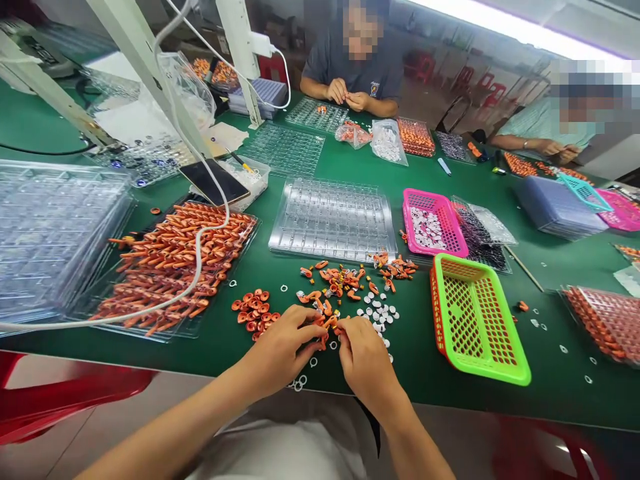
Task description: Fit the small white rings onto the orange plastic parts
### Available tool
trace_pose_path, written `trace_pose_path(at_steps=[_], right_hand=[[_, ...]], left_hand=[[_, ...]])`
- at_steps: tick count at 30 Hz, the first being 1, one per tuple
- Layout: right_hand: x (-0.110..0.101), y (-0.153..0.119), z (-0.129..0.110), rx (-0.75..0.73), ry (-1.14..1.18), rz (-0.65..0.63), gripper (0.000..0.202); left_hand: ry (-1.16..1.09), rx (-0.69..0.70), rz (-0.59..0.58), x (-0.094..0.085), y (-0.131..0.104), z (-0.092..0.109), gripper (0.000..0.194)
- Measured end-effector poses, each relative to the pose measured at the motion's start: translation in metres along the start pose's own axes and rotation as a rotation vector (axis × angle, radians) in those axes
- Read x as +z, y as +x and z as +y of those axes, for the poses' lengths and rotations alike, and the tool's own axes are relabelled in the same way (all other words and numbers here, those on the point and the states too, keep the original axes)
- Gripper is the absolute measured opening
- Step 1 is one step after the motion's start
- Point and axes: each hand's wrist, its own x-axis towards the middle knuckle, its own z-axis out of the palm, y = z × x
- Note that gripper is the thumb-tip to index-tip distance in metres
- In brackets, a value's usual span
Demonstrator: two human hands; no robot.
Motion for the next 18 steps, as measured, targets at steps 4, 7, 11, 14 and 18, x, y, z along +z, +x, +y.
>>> trace_pose_path(at_steps=[4, 7, 11, 14, 18], right_hand=[[-0.003, -0.019, -0.001, 0.103, 0.143, 0.107, 0.031], [0.0, -0.026, -0.001, 0.194, 0.243, 0.194, 0.032], [0.003, -0.029, 0.002, 0.278, 0.372, 0.218, 0.028], [0.002, -0.029, 0.003, 0.305, 0.43, 0.203, 0.027], [-0.002, -0.027, 0.0, 0.293, 0.489, 0.195, 0.026]], left_hand=[[0.03, 0.014, -0.02, 0.001, 0.003, 0.002, 0.022], [0.061, 0.027, -0.028, 0.002, 0.006, 0.006, 0.02], [0.084, 0.027, -0.018, 0.003, 0.006, 0.01, 0.018], [0.092, 0.024, 0.065, 0.006, 0.006, 0.01, 0.037], [0.007, 0.091, 0.116, 0.006, 0.008, 0.013, 0.047]])
